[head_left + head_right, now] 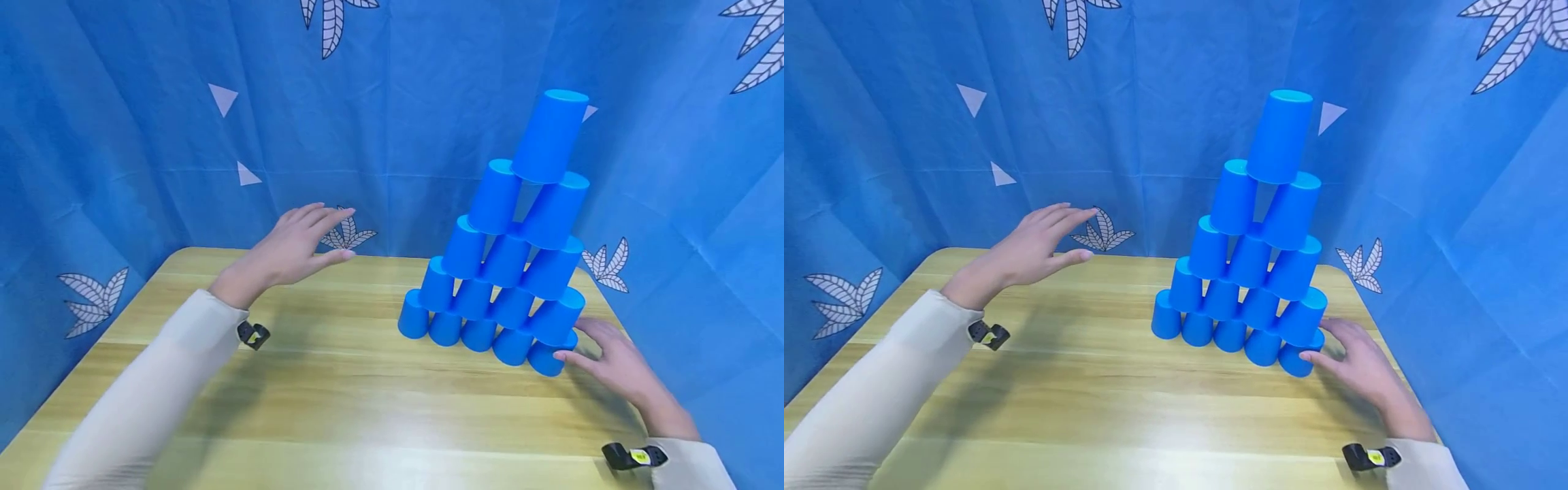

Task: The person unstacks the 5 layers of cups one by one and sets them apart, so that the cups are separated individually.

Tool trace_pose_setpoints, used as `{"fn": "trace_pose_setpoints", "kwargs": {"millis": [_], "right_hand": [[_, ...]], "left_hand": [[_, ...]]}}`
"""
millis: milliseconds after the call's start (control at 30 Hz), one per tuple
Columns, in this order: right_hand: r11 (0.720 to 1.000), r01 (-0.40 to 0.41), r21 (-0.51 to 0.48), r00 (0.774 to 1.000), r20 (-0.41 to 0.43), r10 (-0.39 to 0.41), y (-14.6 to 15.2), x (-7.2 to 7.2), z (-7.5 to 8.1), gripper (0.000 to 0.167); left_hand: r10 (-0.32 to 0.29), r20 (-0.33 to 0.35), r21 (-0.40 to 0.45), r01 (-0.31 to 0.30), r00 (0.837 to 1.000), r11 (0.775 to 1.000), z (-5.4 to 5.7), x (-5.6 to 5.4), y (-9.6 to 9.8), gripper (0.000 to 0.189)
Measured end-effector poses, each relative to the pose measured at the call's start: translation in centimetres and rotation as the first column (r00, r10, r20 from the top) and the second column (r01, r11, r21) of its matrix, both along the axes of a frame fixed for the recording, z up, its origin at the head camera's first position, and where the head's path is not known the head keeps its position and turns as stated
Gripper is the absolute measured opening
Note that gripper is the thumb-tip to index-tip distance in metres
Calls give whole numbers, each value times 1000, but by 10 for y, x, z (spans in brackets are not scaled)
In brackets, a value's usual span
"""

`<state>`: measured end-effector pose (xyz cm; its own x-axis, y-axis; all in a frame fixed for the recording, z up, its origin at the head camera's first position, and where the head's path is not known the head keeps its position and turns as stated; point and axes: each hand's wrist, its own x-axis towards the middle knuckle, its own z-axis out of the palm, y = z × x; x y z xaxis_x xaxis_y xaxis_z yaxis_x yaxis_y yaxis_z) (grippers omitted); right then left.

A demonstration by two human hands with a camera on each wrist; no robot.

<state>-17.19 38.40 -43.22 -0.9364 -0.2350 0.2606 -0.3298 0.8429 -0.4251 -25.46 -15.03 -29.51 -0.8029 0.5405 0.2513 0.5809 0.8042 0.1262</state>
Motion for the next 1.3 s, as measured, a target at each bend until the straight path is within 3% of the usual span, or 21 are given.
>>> {"fn": "trace_pose_setpoints", "kwargs": {"millis": [233, 433, 900, 1133, 1300], "right_hand": [[999, 7, 31, 999, -47, -6, 3, 3, 0, 58], [1000, -5, 26, 998, -67, 6, 3, 2, 1, 56], [999, 1, 36, 995, -101, 3, 4, -1, -1, 54], [1000, 9, 28, 996, -86, -7, 7, -1, -4, 53], [999, 5, 32, 994, -113, -1, 8, -3, -4, 52]], "left_hand": [[-31, -49, 21, 32, 998, 999, 23, -7, 33, 76], [-44, -49, 26, 45, 998, 999, 43, -11, 60, 77], [-1, -10, 141, 2, 1000, 990, 95, -8, 127, 80], [13, 5, 190, -14, 1000, 982, 112, -6, 163, 79], [50, -30, 201, -43, 998, 979, 125, -4, 186, 77]]}}
